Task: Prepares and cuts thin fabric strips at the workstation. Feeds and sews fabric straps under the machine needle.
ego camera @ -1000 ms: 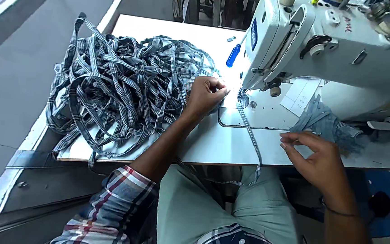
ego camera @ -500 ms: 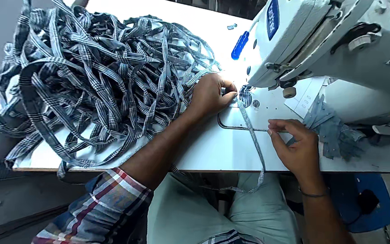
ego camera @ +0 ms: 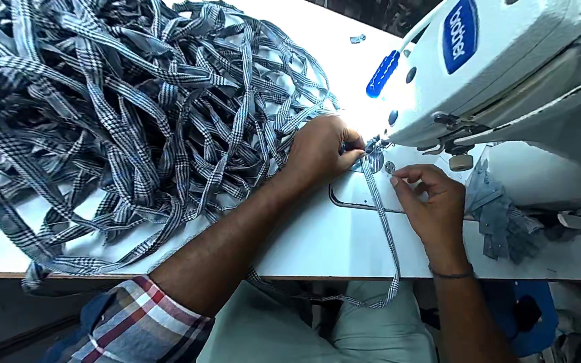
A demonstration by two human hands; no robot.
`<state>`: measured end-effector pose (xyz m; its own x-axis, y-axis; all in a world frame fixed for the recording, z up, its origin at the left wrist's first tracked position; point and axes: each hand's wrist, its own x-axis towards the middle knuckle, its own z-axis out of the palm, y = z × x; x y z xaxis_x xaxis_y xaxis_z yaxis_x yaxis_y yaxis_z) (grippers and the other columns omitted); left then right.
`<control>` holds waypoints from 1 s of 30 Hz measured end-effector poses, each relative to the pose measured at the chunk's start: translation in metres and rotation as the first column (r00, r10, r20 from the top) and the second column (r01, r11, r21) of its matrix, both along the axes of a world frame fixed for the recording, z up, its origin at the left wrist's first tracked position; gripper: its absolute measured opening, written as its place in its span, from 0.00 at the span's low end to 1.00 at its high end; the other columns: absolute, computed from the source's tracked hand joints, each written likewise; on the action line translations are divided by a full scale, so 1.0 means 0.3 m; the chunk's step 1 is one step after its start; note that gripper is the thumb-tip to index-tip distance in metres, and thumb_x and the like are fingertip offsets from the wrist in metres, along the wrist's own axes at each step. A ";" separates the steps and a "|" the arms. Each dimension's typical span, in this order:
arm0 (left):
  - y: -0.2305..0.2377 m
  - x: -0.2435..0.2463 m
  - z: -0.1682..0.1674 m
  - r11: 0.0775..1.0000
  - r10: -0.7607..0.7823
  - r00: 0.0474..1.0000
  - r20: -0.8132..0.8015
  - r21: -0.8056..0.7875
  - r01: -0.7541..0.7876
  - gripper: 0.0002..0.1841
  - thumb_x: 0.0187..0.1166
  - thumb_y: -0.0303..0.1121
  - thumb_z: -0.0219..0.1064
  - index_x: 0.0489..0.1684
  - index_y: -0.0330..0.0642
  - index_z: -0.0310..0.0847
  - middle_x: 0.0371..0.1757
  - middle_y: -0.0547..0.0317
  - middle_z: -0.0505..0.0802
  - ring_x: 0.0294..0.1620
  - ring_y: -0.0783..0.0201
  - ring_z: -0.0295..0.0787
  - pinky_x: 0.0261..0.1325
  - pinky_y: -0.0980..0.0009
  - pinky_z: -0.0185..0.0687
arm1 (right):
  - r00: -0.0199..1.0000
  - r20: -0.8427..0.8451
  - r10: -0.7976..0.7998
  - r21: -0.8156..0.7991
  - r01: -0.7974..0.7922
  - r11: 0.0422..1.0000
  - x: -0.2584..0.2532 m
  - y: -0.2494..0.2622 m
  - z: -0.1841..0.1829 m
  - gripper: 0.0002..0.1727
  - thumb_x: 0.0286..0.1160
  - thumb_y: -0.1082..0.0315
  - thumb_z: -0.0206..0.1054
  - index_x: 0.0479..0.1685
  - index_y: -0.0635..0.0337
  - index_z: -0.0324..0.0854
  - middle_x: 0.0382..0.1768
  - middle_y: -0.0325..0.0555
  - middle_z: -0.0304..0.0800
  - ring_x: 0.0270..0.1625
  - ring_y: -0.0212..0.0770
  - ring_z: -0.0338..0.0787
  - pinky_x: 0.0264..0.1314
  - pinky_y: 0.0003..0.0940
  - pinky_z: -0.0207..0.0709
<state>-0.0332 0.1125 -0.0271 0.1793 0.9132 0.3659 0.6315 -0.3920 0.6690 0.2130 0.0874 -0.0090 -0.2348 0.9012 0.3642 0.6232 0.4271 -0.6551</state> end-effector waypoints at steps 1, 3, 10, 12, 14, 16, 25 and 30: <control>0.001 0.000 -0.001 1.000 -0.001 1.000 -0.006 0.000 0.001 0.07 0.78 0.42 0.69 0.36 0.60 0.95 0.39 0.70 0.94 0.44 0.69 0.90 0.48 0.57 0.84 | 1.000 0.007 -0.005 -0.008 0.006 1.000 -0.010 0.015 0.000 0.06 0.72 0.64 0.75 0.42 0.52 0.94 0.45 0.37 0.94 0.42 0.31 0.86 0.39 0.28 0.75; 0.003 0.000 -0.002 1.000 -0.003 1.000 -0.015 0.000 0.003 0.07 0.78 0.42 0.69 0.35 0.60 0.95 0.39 0.70 0.94 0.44 0.69 0.89 0.48 0.57 0.83 | 1.000 0.022 -0.007 -0.012 0.007 1.000 -0.028 0.039 -0.001 0.07 0.73 0.64 0.74 0.44 0.52 0.94 0.45 0.37 0.94 0.40 0.30 0.84 0.38 0.27 0.73; 0.004 0.010 -0.001 1.000 0.022 0.999 -0.026 0.014 -0.021 0.08 0.78 0.42 0.68 0.34 0.61 0.94 0.37 0.71 0.94 0.42 0.69 0.89 0.44 0.57 0.81 | 1.000 -0.015 -0.004 0.006 0.004 1.000 -0.059 0.070 -0.016 0.06 0.73 0.69 0.74 0.44 0.55 0.93 0.42 0.36 0.95 0.33 0.25 0.82 0.32 0.21 0.71; 0.004 0.012 -0.003 1.000 0.025 0.999 -0.021 0.015 -0.025 0.08 0.78 0.43 0.68 0.35 0.61 0.95 0.38 0.71 0.94 0.43 0.69 0.90 0.46 0.56 0.82 | 1.000 -0.031 0.003 0.024 -0.002 1.000 -0.056 0.067 -0.028 0.07 0.72 0.70 0.74 0.45 0.56 0.93 0.42 0.37 0.94 0.31 0.25 0.80 0.30 0.21 0.69; 0.005 0.014 -0.005 0.999 0.031 0.999 -0.030 0.014 -0.031 0.08 0.78 0.43 0.68 0.35 0.61 0.95 0.39 0.71 0.94 0.43 0.69 0.90 0.46 0.56 0.82 | 0.999 -0.041 0.000 0.038 0.002 0.999 -0.054 0.062 -0.038 0.07 0.73 0.70 0.74 0.46 0.56 0.92 0.43 0.37 0.94 0.34 0.26 0.81 0.32 0.22 0.70; 0.005 0.016 -0.003 0.999 0.035 0.999 -0.041 0.011 -0.035 0.08 0.79 0.43 0.68 0.35 0.61 0.95 0.40 0.71 0.95 0.44 0.69 0.90 0.46 0.56 0.82 | 0.999 -0.041 0.000 0.054 0.003 0.999 -0.054 0.058 -0.044 0.07 0.73 0.70 0.73 0.46 0.57 0.92 0.45 0.39 0.94 0.37 0.28 0.83 0.36 0.23 0.73; 0.002 0.024 0.001 0.998 0.054 0.996 -0.066 0.016 -0.053 0.08 0.78 0.43 0.68 0.34 0.61 0.94 0.36 0.70 0.93 0.41 0.67 0.89 0.42 0.56 0.80 | 1.000 -0.014 -0.008 0.085 0.009 0.996 -0.061 0.056 -0.055 0.07 0.72 0.70 0.73 0.46 0.57 0.92 0.46 0.39 0.94 0.42 0.28 0.83 0.41 0.24 0.72; -0.002 0.024 0.005 0.999 0.051 0.996 -0.074 0.003 -0.051 0.09 0.79 0.43 0.67 0.34 0.61 0.94 0.37 0.69 0.93 0.42 0.66 0.90 0.43 0.55 0.80 | 1.000 -0.010 -0.012 0.085 0.013 0.996 -0.063 0.055 -0.054 0.08 0.72 0.70 0.73 0.47 0.57 0.92 0.46 0.39 0.93 0.41 0.27 0.83 0.39 0.22 0.71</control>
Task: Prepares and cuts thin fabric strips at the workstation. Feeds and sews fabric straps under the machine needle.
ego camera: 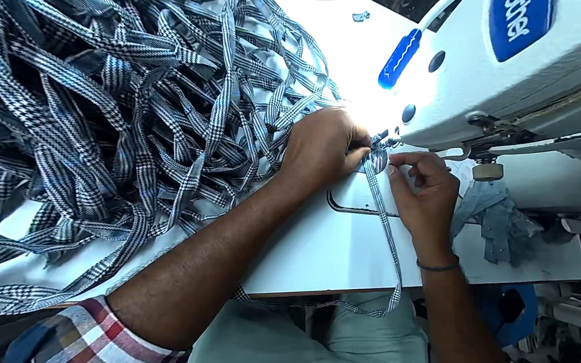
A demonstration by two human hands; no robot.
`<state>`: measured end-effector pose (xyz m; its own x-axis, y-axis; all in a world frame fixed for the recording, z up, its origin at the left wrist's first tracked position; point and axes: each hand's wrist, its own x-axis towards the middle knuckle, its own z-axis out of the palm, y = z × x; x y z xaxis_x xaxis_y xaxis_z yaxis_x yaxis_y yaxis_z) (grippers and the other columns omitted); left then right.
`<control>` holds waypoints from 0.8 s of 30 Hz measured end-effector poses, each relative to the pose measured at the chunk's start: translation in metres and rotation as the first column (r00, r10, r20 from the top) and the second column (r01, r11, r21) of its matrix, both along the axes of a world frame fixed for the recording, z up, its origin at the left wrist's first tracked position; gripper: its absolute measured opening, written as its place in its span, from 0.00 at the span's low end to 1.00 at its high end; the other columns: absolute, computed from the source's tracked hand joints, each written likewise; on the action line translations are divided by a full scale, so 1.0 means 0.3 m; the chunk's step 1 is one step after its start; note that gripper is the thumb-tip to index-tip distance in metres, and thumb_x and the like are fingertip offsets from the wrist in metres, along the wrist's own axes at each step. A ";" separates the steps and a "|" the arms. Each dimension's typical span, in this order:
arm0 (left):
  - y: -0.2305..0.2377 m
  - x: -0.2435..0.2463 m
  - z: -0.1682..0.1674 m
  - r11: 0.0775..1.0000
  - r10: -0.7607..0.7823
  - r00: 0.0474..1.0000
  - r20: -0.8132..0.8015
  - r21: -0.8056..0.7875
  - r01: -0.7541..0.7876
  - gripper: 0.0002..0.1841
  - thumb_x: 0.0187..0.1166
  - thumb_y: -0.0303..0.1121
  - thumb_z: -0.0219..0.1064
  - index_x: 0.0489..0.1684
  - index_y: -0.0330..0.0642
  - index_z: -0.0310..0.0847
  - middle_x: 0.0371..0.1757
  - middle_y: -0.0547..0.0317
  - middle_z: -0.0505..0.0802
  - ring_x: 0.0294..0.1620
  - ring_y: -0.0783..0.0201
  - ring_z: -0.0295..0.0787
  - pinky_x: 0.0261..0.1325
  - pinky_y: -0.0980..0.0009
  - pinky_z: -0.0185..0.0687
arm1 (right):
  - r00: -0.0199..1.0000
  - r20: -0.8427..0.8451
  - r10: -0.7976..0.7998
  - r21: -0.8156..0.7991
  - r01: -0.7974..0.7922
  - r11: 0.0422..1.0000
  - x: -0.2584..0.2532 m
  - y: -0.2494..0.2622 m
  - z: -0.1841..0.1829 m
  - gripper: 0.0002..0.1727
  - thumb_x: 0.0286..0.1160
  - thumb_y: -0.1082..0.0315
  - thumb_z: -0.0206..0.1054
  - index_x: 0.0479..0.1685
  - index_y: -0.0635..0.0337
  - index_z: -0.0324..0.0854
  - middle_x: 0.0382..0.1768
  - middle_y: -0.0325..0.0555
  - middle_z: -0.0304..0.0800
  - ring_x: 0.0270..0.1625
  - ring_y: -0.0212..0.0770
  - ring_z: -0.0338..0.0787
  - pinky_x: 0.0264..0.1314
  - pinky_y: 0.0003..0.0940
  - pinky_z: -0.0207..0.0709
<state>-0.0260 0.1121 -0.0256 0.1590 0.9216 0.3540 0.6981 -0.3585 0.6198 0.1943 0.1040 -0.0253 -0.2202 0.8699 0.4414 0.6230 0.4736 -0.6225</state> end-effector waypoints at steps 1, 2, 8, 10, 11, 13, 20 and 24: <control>0.000 0.000 0.000 1.000 -0.001 1.000 -0.004 -0.001 0.001 0.09 0.79 0.43 0.67 0.34 0.61 0.94 0.37 0.69 0.93 0.42 0.66 0.89 0.42 0.55 0.80 | 1.000 0.000 0.003 0.001 -0.003 1.000 0.001 0.000 -0.001 0.08 0.72 0.70 0.73 0.48 0.57 0.92 0.46 0.39 0.93 0.41 0.27 0.83 0.39 0.22 0.72; 0.000 0.000 0.000 1.000 0.001 1.000 -0.006 -0.003 -0.001 0.08 0.79 0.43 0.67 0.35 0.61 0.94 0.37 0.70 0.93 0.42 0.67 0.89 0.42 0.55 0.80 | 1.000 0.001 0.005 0.000 -0.005 1.000 0.001 0.000 0.000 0.08 0.72 0.70 0.73 0.48 0.57 0.92 0.46 0.39 0.93 0.41 0.27 0.83 0.39 0.22 0.72; -0.001 0.002 0.001 1.000 0.001 1.000 -0.017 0.003 -0.001 0.09 0.79 0.44 0.67 0.35 0.62 0.94 0.36 0.71 0.92 0.42 0.68 0.89 0.42 0.57 0.79 | 1.000 -0.006 0.013 0.006 -0.013 1.000 0.002 0.002 -0.001 0.08 0.72 0.71 0.74 0.48 0.57 0.91 0.47 0.39 0.94 0.42 0.27 0.84 0.39 0.22 0.72; -0.001 0.001 0.000 1.000 -0.002 1.000 -0.015 0.012 0.002 0.09 0.79 0.44 0.67 0.34 0.61 0.94 0.35 0.71 0.92 0.41 0.68 0.88 0.42 0.57 0.79 | 1.000 -0.008 0.012 0.004 -0.012 1.000 0.001 0.002 0.001 0.08 0.72 0.71 0.74 0.48 0.57 0.92 0.47 0.40 0.94 0.42 0.27 0.83 0.39 0.22 0.72; -0.002 0.001 0.000 1.000 -0.006 1.000 -0.010 0.015 0.006 0.09 0.79 0.44 0.67 0.35 0.61 0.94 0.35 0.71 0.91 0.41 0.68 0.88 0.41 0.57 0.78 | 1.000 -0.009 0.011 0.003 -0.011 1.000 0.001 0.002 0.001 0.08 0.71 0.71 0.73 0.47 0.57 0.91 0.47 0.40 0.93 0.42 0.27 0.83 0.39 0.22 0.71; -0.001 0.001 0.000 1.000 -0.009 1.000 -0.005 0.018 0.009 0.09 0.80 0.44 0.67 0.35 0.60 0.94 0.35 0.70 0.91 0.41 0.67 0.88 0.41 0.57 0.78 | 1.000 -0.011 0.011 0.001 -0.011 1.000 0.002 0.003 0.000 0.09 0.71 0.71 0.73 0.47 0.57 0.91 0.46 0.39 0.93 0.42 0.27 0.83 0.39 0.22 0.71; -0.002 0.003 0.000 1.000 -0.001 1.000 -0.011 0.023 0.001 0.09 0.80 0.44 0.67 0.34 0.60 0.94 0.35 0.69 0.92 0.42 0.66 0.89 0.41 0.57 0.78 | 1.000 -0.007 0.009 -0.002 -0.009 1.000 0.002 0.002 -0.001 0.09 0.72 0.70 0.73 0.48 0.57 0.91 0.46 0.39 0.93 0.41 0.27 0.82 0.39 0.23 0.70; -0.003 0.002 0.000 1.000 0.004 1.000 -0.017 0.021 -0.003 0.09 0.80 0.44 0.67 0.35 0.60 0.94 0.36 0.69 0.93 0.42 0.66 0.89 0.42 0.56 0.79 | 1.000 -0.014 0.019 0.002 -0.019 1.000 0.003 0.002 -0.003 0.09 0.72 0.71 0.73 0.48 0.57 0.91 0.48 0.40 0.94 0.43 0.28 0.83 0.41 0.24 0.72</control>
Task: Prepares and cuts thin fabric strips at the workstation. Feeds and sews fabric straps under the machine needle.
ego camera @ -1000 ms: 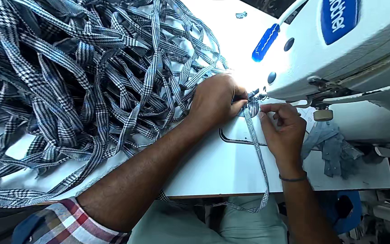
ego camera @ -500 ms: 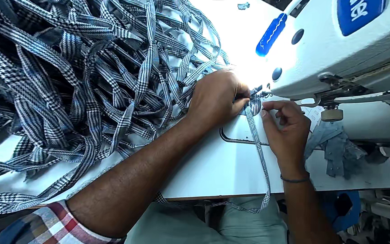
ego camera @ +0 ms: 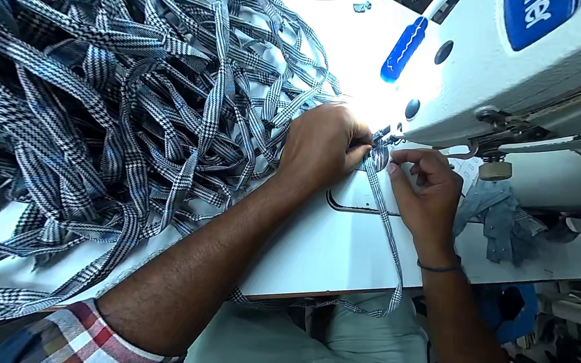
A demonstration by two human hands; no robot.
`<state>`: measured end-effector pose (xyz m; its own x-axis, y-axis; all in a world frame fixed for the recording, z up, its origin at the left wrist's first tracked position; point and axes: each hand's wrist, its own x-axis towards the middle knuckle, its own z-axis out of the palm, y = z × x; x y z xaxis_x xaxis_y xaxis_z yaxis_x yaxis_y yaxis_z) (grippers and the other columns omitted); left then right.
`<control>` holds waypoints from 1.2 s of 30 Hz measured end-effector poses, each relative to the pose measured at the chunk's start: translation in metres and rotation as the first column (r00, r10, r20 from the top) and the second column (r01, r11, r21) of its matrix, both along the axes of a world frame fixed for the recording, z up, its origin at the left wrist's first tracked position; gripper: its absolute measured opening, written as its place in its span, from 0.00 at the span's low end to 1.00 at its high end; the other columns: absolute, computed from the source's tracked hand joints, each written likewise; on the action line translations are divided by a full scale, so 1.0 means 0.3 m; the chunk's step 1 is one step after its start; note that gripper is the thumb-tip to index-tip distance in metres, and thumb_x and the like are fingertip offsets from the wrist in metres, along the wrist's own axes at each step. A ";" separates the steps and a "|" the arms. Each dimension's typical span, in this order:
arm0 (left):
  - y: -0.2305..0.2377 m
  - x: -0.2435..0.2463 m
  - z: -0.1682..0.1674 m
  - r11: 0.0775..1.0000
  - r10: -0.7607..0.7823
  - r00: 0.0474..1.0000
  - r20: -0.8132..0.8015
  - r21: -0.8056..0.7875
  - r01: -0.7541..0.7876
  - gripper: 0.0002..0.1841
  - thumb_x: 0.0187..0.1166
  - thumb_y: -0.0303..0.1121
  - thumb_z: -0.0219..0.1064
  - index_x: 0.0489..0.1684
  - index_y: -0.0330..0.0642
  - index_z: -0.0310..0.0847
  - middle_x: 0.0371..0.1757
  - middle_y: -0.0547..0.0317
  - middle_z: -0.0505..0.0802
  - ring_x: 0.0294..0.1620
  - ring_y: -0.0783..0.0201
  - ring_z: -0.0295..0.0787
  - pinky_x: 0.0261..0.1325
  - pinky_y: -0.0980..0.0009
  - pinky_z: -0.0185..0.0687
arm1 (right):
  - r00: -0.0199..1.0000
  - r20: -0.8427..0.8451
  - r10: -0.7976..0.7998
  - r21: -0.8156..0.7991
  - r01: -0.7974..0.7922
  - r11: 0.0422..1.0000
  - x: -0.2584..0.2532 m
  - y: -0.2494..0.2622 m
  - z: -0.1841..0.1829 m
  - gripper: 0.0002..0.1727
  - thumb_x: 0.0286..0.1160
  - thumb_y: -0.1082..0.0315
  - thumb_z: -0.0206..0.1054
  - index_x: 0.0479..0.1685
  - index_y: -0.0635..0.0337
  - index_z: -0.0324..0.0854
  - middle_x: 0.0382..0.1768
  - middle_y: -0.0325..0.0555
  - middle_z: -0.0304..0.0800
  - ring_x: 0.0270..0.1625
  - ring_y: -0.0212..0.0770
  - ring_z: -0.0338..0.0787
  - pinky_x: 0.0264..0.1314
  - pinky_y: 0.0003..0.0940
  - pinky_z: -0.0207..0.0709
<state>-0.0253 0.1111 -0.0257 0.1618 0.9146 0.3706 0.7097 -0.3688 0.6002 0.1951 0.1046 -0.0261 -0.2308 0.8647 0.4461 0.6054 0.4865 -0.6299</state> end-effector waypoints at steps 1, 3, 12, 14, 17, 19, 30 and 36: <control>-0.001 0.000 0.001 1.000 0.002 1.000 0.000 0.000 -0.002 0.09 0.79 0.44 0.67 0.35 0.60 0.94 0.36 0.69 0.93 0.42 0.66 0.89 0.42 0.56 0.79 | 1.000 0.002 -0.003 -0.002 0.003 1.000 -0.001 -0.001 0.002 0.09 0.72 0.71 0.73 0.48 0.57 0.91 0.48 0.40 0.93 0.43 0.28 0.83 0.41 0.23 0.71; -0.001 0.002 -0.001 1.000 0.004 1.000 -0.001 0.006 -0.004 0.09 0.79 0.44 0.67 0.34 0.60 0.94 0.35 0.69 0.92 0.42 0.66 0.89 0.41 0.57 0.78 | 1.000 0.005 -0.007 0.001 0.007 1.000 -0.001 -0.002 0.003 0.09 0.72 0.71 0.73 0.48 0.57 0.92 0.48 0.40 0.93 0.43 0.27 0.83 0.41 0.23 0.71; -0.001 0.004 -0.001 1.000 0.008 1.000 0.004 0.012 -0.008 0.09 0.79 0.43 0.67 0.34 0.59 0.94 0.35 0.68 0.92 0.41 0.66 0.88 0.41 0.57 0.77 | 1.000 0.006 -0.004 -0.026 0.005 1.000 -0.005 -0.003 0.013 0.08 0.73 0.70 0.73 0.49 0.56 0.92 0.46 0.37 0.93 0.38 0.26 0.81 0.36 0.22 0.69; 0.000 0.002 0.000 1.000 0.005 1.000 0.016 0.006 -0.005 0.09 0.80 0.43 0.66 0.34 0.59 0.94 0.36 0.68 0.92 0.42 0.66 0.89 0.42 0.57 0.78 | 1.000 -0.011 -0.015 -0.065 0.014 0.998 -0.020 0.006 0.031 0.06 0.73 0.69 0.74 0.46 0.56 0.91 0.41 0.35 0.93 0.33 0.24 0.79 0.31 0.20 0.67; 0.002 0.000 -0.002 1.000 0.005 1.000 0.030 0.004 -0.005 0.09 0.79 0.42 0.67 0.34 0.59 0.94 0.36 0.68 0.92 0.41 0.66 0.89 0.42 0.57 0.79 | 0.996 -0.017 -0.093 -0.162 0.089 0.983 -0.058 0.027 0.063 0.04 0.71 0.66 0.77 0.39 0.54 0.91 0.35 0.31 0.93 0.31 0.21 0.83 0.31 0.17 0.73; 0.003 0.000 0.000 1.000 0.005 0.999 0.035 -0.002 -0.005 0.09 0.79 0.41 0.67 0.34 0.58 0.94 0.37 0.66 0.93 0.42 0.65 0.89 0.42 0.56 0.79 | 0.992 -0.012 -0.123 -0.214 0.118 0.970 -0.080 0.031 0.079 0.04 0.70 0.65 0.78 0.38 0.53 0.90 0.34 0.28 0.92 0.31 0.18 0.83 0.33 0.15 0.75; 0.002 -0.001 0.003 0.999 0.014 0.999 0.035 -0.032 -0.012 0.09 0.79 0.42 0.66 0.35 0.59 0.94 0.39 0.67 0.94 0.44 0.65 0.90 0.42 0.55 0.80 | 0.970 0.068 -0.233 -0.452 0.238 0.860 -0.107 0.058 0.132 0.09 0.66 0.62 0.82 0.40 0.53 0.90 0.36 0.31 0.92 0.39 0.21 0.88 0.48 0.22 0.83; 0.004 -0.003 0.000 1.000 0.009 0.999 0.043 -0.020 -0.008 0.09 0.79 0.41 0.66 0.34 0.59 0.94 0.40 0.67 0.94 0.45 0.65 0.90 0.44 0.55 0.80 | 0.987 -0.004 -0.160 -0.519 0.135 0.844 -0.107 0.078 0.147 0.08 0.67 0.69 0.81 0.39 0.56 0.87 0.34 0.32 0.90 0.39 0.21 0.88 0.48 0.19 0.82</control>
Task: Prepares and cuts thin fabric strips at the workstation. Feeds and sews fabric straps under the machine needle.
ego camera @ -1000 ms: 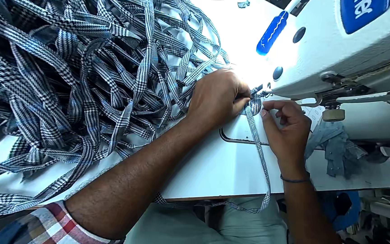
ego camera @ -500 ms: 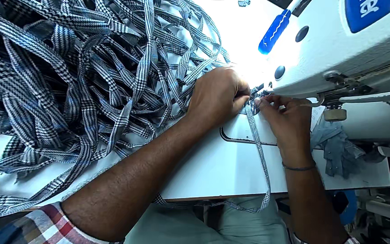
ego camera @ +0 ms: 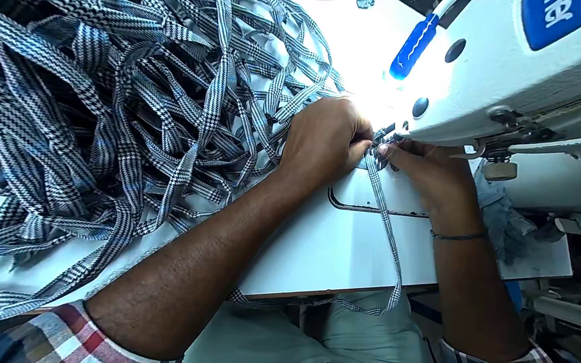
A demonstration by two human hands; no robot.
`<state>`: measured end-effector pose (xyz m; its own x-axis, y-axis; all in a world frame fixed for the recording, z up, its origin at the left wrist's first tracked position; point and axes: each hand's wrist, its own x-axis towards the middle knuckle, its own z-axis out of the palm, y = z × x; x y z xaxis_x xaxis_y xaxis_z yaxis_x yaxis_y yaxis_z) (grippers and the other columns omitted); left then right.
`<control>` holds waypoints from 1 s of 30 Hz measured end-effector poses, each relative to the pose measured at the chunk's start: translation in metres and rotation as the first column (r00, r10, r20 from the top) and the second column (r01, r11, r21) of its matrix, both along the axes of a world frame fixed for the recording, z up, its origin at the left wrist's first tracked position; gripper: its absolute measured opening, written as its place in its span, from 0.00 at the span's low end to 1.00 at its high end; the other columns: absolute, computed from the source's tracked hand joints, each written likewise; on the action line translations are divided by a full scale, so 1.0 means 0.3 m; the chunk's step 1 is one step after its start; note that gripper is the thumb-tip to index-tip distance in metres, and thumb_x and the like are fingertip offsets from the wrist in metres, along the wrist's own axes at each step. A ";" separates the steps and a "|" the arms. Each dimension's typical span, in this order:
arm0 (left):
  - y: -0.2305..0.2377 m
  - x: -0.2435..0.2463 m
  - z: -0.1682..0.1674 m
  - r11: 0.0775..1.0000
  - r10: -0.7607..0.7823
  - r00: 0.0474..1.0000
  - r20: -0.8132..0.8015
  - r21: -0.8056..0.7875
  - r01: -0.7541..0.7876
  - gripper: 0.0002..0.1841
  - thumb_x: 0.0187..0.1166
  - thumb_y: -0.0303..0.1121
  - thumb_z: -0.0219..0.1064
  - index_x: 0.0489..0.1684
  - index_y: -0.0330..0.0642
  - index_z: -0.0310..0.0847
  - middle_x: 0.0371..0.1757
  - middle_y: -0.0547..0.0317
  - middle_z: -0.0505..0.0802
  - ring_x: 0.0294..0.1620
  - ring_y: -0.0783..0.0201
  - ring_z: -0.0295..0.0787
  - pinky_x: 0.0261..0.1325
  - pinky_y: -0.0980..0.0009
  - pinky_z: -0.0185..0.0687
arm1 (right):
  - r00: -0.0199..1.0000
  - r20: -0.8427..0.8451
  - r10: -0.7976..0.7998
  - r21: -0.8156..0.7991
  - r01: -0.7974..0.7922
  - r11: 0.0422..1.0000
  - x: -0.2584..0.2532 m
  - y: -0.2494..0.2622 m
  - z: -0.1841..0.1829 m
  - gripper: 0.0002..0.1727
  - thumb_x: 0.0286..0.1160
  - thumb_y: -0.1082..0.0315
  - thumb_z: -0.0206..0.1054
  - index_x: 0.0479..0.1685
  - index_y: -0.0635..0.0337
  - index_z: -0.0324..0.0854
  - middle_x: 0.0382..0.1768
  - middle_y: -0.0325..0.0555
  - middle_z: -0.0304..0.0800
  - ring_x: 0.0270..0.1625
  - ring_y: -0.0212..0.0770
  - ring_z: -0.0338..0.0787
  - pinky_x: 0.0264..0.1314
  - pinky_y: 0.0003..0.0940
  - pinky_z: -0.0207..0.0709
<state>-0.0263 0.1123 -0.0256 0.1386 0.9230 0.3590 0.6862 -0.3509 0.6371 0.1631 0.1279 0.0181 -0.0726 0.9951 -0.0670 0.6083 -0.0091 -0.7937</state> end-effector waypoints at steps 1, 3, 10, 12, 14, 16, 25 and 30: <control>0.000 0.000 0.002 1.000 -0.001 1.000 0.001 0.000 0.001 0.09 0.79 0.41 0.66 0.34 0.58 0.94 0.40 0.66 0.94 0.45 0.65 0.90 0.43 0.55 0.80 | 1.000 0.003 0.002 -0.007 -0.002 1.000 -0.004 -0.003 0.005 0.07 0.67 0.70 0.80 0.38 0.55 0.87 0.33 0.31 0.89 0.38 0.20 0.87 0.47 0.17 0.82; -0.001 0.000 0.004 1.000 0.003 1.000 -0.007 -0.010 -0.003 0.09 0.79 0.41 0.66 0.34 0.59 0.94 0.40 0.66 0.94 0.45 0.64 0.90 0.43 0.55 0.79 | 1.000 0.008 0.000 -0.026 0.000 1.000 -0.008 -0.004 0.009 0.06 0.68 0.70 0.80 0.37 0.55 0.87 0.32 0.31 0.88 0.37 0.19 0.86 0.46 0.17 0.81; -0.001 0.001 0.002 1.000 0.004 1.000 -0.013 0.001 -0.004 0.09 0.78 0.41 0.66 0.35 0.59 0.95 0.41 0.65 0.94 0.46 0.64 0.91 0.44 0.54 0.80 | 1.000 -0.010 -0.015 -0.061 0.015 0.998 -0.008 0.002 0.018 0.09 0.67 0.71 0.80 0.41 0.56 0.86 0.35 0.31 0.89 0.40 0.18 0.87 0.49 0.16 0.81; -0.002 0.003 0.003 1.000 0.002 1.000 -0.006 0.005 -0.002 0.09 0.78 0.41 0.67 0.35 0.59 0.95 0.40 0.65 0.94 0.46 0.63 0.91 0.44 0.54 0.79 | 1.000 0.013 -0.001 -0.039 0.002 0.999 -0.011 0.001 0.019 0.08 0.66 0.71 0.81 0.39 0.56 0.86 0.33 0.30 0.89 0.38 0.18 0.86 0.47 0.16 0.81; -0.003 0.003 0.004 1.000 0.002 1.000 -0.011 0.003 -0.002 0.09 0.78 0.41 0.67 0.35 0.59 0.95 0.41 0.65 0.95 0.46 0.63 0.91 0.44 0.54 0.80 | 1.000 0.012 0.007 -0.023 -0.006 1.000 -0.008 0.003 0.013 0.09 0.66 0.71 0.81 0.39 0.56 0.86 0.32 0.31 0.89 0.37 0.19 0.86 0.46 0.16 0.81; -0.003 0.004 0.003 1.000 0.006 1.000 -0.018 0.003 -0.006 0.09 0.79 0.42 0.67 0.36 0.59 0.95 0.40 0.65 0.95 0.46 0.63 0.91 0.44 0.54 0.79 | 1.000 0.014 0.022 -0.001 -0.022 1.000 0.003 0.009 0.000 0.09 0.65 0.70 0.82 0.39 0.55 0.87 0.32 0.31 0.90 0.37 0.20 0.88 0.46 0.18 0.83; -0.005 0.010 0.003 1.000 0.012 0.999 -0.031 0.014 -0.012 0.09 0.79 0.41 0.67 0.36 0.59 0.95 0.41 0.66 0.95 0.48 0.64 0.91 0.46 0.55 0.80 | 0.999 0.023 0.045 0.149 -0.048 0.988 0.040 -0.017 -0.046 0.08 0.64 0.72 0.80 0.41 0.56 0.90 0.36 0.32 0.93 0.33 0.21 0.85 0.37 0.16 0.77; -0.006 0.013 0.001 0.999 0.011 0.999 -0.031 0.036 -0.010 0.08 0.79 0.41 0.68 0.35 0.58 0.95 0.39 0.66 0.94 0.46 0.64 0.90 0.44 0.56 0.80 | 0.998 0.018 0.063 0.199 -0.065 0.978 0.056 -0.028 -0.069 0.09 0.66 0.72 0.80 0.44 0.56 0.90 0.39 0.32 0.94 0.34 0.22 0.84 0.37 0.17 0.75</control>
<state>-0.0224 0.1105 -0.0254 0.1410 0.9112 0.3872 0.7095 -0.3658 0.6024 0.1800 0.1194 -0.0025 -0.1367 0.9819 0.1315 0.6117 0.1881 -0.7684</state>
